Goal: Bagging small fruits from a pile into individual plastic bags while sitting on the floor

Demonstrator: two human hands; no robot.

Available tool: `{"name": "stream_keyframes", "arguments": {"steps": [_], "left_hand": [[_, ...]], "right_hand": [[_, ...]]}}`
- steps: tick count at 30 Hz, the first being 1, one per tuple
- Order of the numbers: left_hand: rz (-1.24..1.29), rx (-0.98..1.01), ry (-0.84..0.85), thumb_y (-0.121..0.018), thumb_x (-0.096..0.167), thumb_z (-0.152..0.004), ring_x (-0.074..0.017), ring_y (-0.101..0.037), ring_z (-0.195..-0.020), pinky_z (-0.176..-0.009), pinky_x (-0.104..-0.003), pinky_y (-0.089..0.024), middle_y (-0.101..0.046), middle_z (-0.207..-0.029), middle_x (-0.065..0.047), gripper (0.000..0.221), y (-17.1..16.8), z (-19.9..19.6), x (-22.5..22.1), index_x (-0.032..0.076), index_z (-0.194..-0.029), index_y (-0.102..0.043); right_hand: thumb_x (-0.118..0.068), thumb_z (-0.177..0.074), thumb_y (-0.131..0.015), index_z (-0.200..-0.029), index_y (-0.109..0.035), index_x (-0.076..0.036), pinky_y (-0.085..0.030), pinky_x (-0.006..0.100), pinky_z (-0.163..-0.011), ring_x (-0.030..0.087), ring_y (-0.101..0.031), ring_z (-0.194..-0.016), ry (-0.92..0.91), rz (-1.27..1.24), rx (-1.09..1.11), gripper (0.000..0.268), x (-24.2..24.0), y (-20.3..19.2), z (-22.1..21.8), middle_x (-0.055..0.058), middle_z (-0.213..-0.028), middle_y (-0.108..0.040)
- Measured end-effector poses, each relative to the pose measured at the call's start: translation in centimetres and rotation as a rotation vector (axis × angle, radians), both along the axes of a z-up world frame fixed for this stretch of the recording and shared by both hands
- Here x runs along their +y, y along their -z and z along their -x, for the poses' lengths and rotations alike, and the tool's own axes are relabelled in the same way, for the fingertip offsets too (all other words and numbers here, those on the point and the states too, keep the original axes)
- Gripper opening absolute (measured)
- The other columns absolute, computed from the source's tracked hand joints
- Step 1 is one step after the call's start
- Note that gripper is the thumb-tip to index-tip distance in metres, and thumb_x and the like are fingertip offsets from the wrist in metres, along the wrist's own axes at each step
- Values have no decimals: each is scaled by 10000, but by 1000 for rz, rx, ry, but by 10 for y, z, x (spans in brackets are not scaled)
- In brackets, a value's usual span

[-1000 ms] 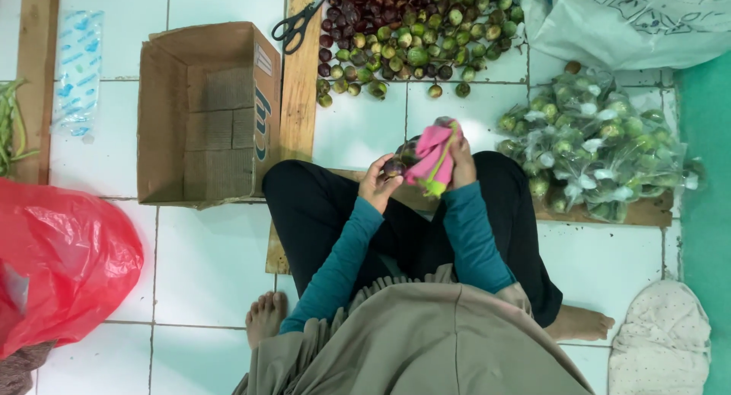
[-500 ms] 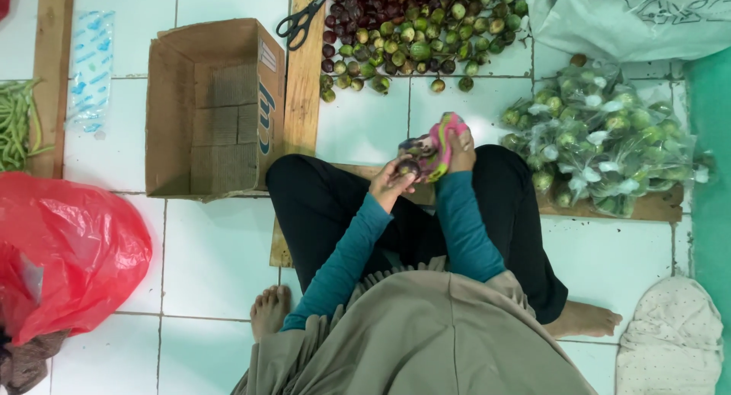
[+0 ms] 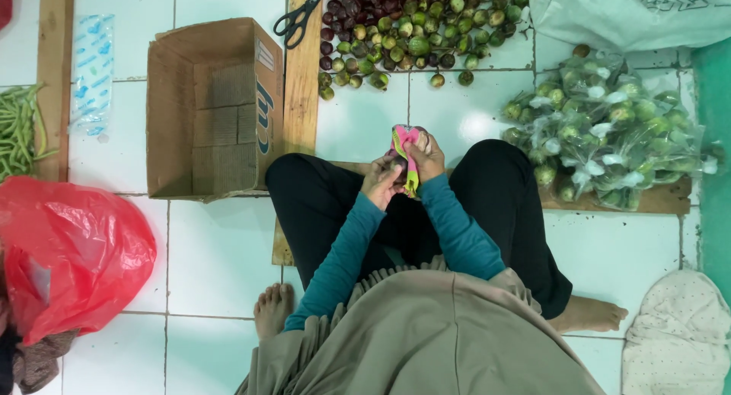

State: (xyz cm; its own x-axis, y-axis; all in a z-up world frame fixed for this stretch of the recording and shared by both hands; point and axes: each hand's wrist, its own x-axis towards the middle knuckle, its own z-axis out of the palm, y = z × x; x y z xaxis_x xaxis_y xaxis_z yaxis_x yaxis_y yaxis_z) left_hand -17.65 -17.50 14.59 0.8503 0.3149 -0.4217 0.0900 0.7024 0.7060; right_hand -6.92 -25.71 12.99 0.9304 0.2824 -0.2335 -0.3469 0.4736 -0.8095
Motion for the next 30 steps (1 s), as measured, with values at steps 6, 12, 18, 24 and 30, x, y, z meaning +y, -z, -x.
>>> {"name": "stream_keyframes", "arguments": {"steps": [6, 12, 18, 24, 30], "left_hand": [[50, -32, 7, -800, 297, -959, -315, -753, -879, -650, -279, -620, -700, -1037, -220, 531, -7, 0, 12, 120, -1364, -507], [82, 21, -20, -773, 350, -976, -310, -761, -856, -623, -290, -595, -723, -1006, -171, 475, 17, -2, 12, 122, -1324, -543], [109, 88, -56, -836, 223, -913, -269, -740, -840, -679, -314, -630, -708, -935, -117, 395, 43, 2, 11, 71, -1195, -605], [202, 62, -136, -806, 142, -930, -366, -742, -962, -804, -391, -664, -663, -945, -160, 308, -15, -6, 6, 71, -1063, -538], [368, 41, -191, -678, 234, -1041, -461, -601, -1259, -1087, -497, -572, -432, -1399, -266, 462, 12, -4, 27, 111, -1451, -503]], "right_hand": [[-174, -966, -812, -1460, -519, -80, -577, 528, -1015, 361, -694, -1161, 168, 24, 158, 583, -51, 13, -54, 179, -1314, -679], [-42, -917, -775, -1171, -620, -74, -653, 505, -578, 332, -762, -821, -326, -120, 61, 299, -29, 30, -25, 173, -948, -734], [81, -741, -845, -1154, -732, -91, -615, 325, -746, 182, -729, -838, -250, 108, -101, 462, -8, 20, -10, 108, -940, -769], [-43, -963, -749, -1031, -669, -109, -561, 353, -813, 181, -670, -810, 22, 172, -58, 124, -32, -5, -33, 39, -889, -709], [-504, -1079, -576, -1241, -669, 14, -356, 633, -1128, 439, -499, -1316, -109, 350, -508, 550, -29, -69, 4, 259, -1384, -508]]}}
